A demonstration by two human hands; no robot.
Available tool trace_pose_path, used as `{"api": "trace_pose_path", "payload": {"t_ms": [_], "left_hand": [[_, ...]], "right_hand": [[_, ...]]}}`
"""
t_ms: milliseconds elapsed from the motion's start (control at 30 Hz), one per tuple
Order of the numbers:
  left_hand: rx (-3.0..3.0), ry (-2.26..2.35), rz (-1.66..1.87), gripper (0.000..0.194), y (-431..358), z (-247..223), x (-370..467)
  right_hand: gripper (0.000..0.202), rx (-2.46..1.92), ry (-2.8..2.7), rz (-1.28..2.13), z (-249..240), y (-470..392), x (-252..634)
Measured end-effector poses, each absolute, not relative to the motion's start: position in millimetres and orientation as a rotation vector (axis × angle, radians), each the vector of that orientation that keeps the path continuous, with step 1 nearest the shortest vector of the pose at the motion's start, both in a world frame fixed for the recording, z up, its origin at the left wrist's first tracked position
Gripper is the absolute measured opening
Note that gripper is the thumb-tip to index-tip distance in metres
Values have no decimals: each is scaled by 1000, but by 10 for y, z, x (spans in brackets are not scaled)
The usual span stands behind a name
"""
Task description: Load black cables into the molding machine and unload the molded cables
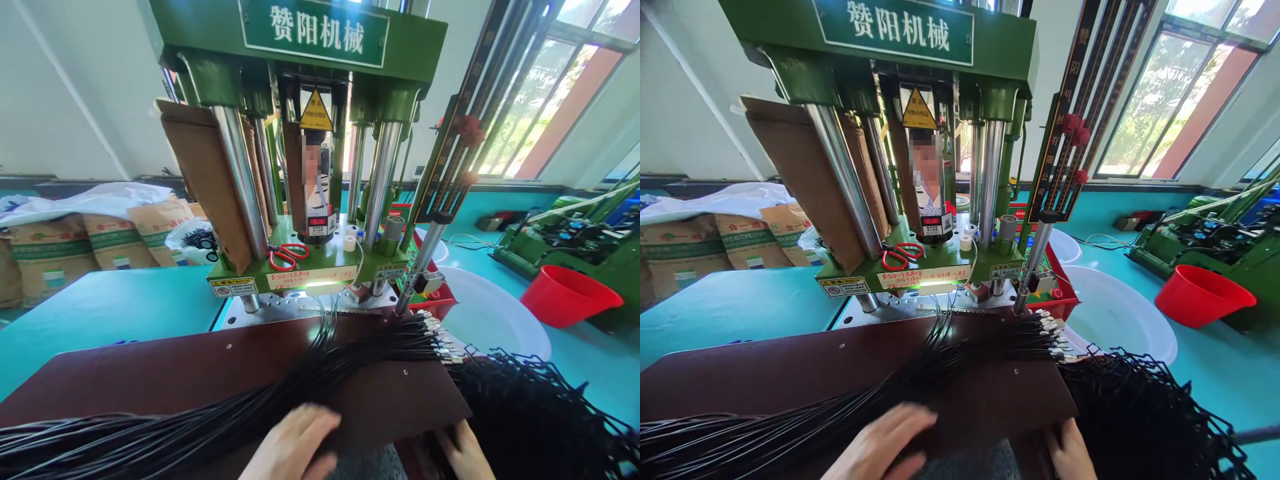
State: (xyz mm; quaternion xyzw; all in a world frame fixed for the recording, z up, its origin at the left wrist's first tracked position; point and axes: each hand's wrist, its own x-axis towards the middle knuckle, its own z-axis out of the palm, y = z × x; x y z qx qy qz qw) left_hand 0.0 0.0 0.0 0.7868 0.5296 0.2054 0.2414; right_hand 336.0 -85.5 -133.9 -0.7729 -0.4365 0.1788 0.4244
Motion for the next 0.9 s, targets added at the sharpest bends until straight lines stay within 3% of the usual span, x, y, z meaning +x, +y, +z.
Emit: {"api": "trace_pose_path", "payload": {"t_ms": [100, 233, 400, 533, 733, 900], "left_hand": [[2501, 1124, 472, 32, 479, 96, 633], [2852, 1248, 125, 25, 897, 148, 1144], [2953, 1113, 2, 23, 1045, 84, 1197], [3020, 1050, -37, 23, 1075, 93, 1151], [3136, 1005, 180, 23, 957, 258, 1007], [2757, 1043, 619, 15, 875, 440, 914]], "right_hand": [[39, -2006, -1227, 376, -1264, -903, 3350], [48, -2102, -1373, 262, -1230, -1102, 3349], [55, -2187, -1466, 277, -1149, -1321, 3352], [48, -2205, -1619, 311, -842, -1371, 3325], [39, -2088, -1650, 281, -304, -1330, 3200], [29, -1724, -1524, 514, 92, -1046, 2888]]}}
